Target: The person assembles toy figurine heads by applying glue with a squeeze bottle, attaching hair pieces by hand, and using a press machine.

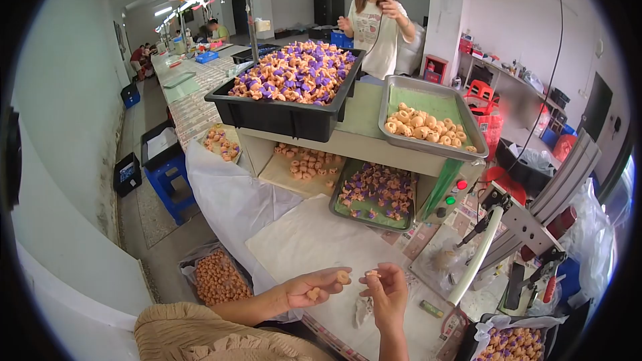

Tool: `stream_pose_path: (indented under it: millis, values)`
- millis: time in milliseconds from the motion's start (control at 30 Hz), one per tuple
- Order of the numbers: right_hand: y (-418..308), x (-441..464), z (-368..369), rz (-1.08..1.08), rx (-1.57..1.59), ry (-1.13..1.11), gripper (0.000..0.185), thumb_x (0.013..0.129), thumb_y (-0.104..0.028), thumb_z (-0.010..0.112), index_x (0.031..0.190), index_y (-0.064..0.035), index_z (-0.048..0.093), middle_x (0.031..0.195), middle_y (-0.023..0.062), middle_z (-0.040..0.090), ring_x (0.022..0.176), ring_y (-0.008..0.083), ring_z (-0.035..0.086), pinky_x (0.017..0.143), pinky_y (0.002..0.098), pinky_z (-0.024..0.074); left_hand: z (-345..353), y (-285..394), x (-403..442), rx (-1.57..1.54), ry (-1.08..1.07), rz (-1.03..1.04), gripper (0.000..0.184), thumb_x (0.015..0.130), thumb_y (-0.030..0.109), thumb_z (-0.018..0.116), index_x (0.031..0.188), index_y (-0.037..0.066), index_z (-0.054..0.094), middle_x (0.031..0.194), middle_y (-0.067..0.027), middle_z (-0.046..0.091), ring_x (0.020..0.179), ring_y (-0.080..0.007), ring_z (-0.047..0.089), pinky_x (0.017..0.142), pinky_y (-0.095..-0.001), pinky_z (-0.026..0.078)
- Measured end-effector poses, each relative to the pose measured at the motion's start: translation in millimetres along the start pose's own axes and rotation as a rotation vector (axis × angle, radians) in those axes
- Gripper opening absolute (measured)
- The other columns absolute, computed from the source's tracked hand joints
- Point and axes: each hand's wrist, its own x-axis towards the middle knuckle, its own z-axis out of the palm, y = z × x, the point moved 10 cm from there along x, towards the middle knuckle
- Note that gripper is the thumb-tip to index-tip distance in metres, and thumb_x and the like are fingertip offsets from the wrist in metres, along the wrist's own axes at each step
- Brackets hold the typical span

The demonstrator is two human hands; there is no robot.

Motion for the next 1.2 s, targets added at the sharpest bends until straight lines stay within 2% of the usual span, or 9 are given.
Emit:
stream_pose_path:
  millis: [100, 200, 300, 467, 567, 633, 900, 1100, 1200]
  values:
    - [-5, -5, 3, 0.012, 0.010, -0.019, 0.022, 0.090, -0.005, 0.062, 0.111, -0.0010, 0.059, 0.098, 0.0053, 0.060, 0.087, 0.0123, 0.059, 0.069, 0.0245, 0.0525, 12, 3, 6, 0.024, -0.032, -0.007, 0.045, 0.095, 0.024, 0.058, 0.135, 0.008, 0.045, 0.110, 0.0013, 0.055, 0.088, -0.0039, 0.056, 0.056, -0.0112, 0.049]
    - [-34, -8, 3, -0.244, -0.158, 0.005, 0.018, 0.089, -0.003, 0.063, 0.106, -0.0005, 0.061, 0.095, 0.0032, 0.060, 0.082, 0.0115, 0.059, 0.068, 0.0229, 0.0516, 18, 1, 8, 0.034, -0.046, -0.011, 0.047, 0.094, 0.023, 0.058, 0.136, 0.007, 0.043, 0.111, 0.0001, 0.055, 0.088, -0.0040, 0.054, 0.054, -0.0105, 0.045]
    - [-43, -7, 0, -0.295, -0.229, 0.045, 0.017, 0.088, -0.003, 0.064, 0.105, -0.0007, 0.062, 0.095, 0.0025, 0.060, 0.079, 0.0098, 0.059, 0.066, 0.0215, 0.0499, 28, 12, 18, 0.051, -0.066, 0.004, 0.050, 0.094, 0.020, 0.059, 0.137, 0.005, 0.040, 0.115, -0.0031, 0.053, 0.087, -0.0049, 0.050, 0.049, -0.0095, 0.039]
    - [-49, -5, -11, -0.234, -0.305, 0.094, 0.022, 0.086, -0.001, 0.066, 0.108, 0.0004, 0.062, 0.098, 0.0028, 0.060, 0.082, 0.0072, 0.058, 0.070, 0.0203, 0.0476, 32, 19, 28, 0.239, -0.110, 0.099, 0.050, 0.092, 0.027, 0.062, 0.135, 0.008, 0.045, 0.113, 0.0003, 0.056, 0.086, -0.0042, 0.052, 0.050, -0.0106, 0.040]
    - [-80, -10, 1, -0.387, -0.551, 0.109, 0.022, 0.085, 0.001, 0.065, 0.107, 0.0024, 0.062, 0.100, 0.0035, 0.061, 0.087, 0.0082, 0.059, 0.074, 0.0208, 0.0480, 45, 27, 31, 0.261, -0.100, 0.103, 0.037, 0.094, 0.026, 0.060, 0.125, 0.008, 0.054, 0.100, 0.0021, 0.059, 0.081, -0.0036, 0.056, 0.053, -0.0160, 0.047]
    - [-81, -7, 1, -0.392, -0.468, 0.115, 0.023, 0.085, 0.001, 0.066, 0.107, 0.0018, 0.063, 0.101, 0.0033, 0.061, 0.087, 0.0085, 0.059, 0.074, 0.0209, 0.0479, 57, 31, 29, 0.257, -0.079, 0.092, 0.036, 0.094, 0.026, 0.059, 0.124, 0.007, 0.054, 0.099, 0.0013, 0.059, 0.080, -0.0043, 0.057, 0.054, -0.0170, 0.048]
    - [-92, -15, 15, -0.488, -0.619, 0.050, 0.023, 0.081, 0.001, 0.070, 0.103, -0.0008, 0.067, 0.094, 0.0057, 0.063, 0.081, 0.0109, 0.061, 0.070, 0.0219, 0.0483, 72, 37, 30, 0.307, -0.149, 0.127, 0.038, 0.092, 0.022, 0.062, 0.125, 0.005, 0.052, 0.102, -0.0024, 0.060, 0.075, -0.0054, 0.054, 0.049, -0.0135, 0.041]
    - [-101, -15, 22, -0.579, -0.753, 0.028, 0.021, 0.074, 0.001, 0.073, 0.095, -0.0015, 0.070, 0.079, 0.0082, 0.064, 0.072, 0.0157, 0.062, 0.065, 0.0250, 0.0495, 70, 46, 26, 0.620, 0.062, 0.190, 0.024, 0.090, 0.022, 0.066, 0.108, 0.007, 0.060, 0.083, 0.0011, 0.059, 0.065, -0.0039, 0.051, 0.045, -0.0147, 0.034]
    - [-102, -16, 25, -0.545, -0.752, -0.012, 0.023, 0.073, 0.002, 0.074, 0.096, -0.0019, 0.070, 0.081, 0.0086, 0.065, 0.072, 0.0156, 0.063, 0.063, 0.0256, 0.0501, 65, 43, 29, 0.633, 0.009, 0.137, 0.022, 0.090, 0.022, 0.066, 0.105, 0.007, 0.061, 0.083, 0.0018, 0.061, 0.064, -0.0038, 0.052, 0.046, -0.0161, 0.037]
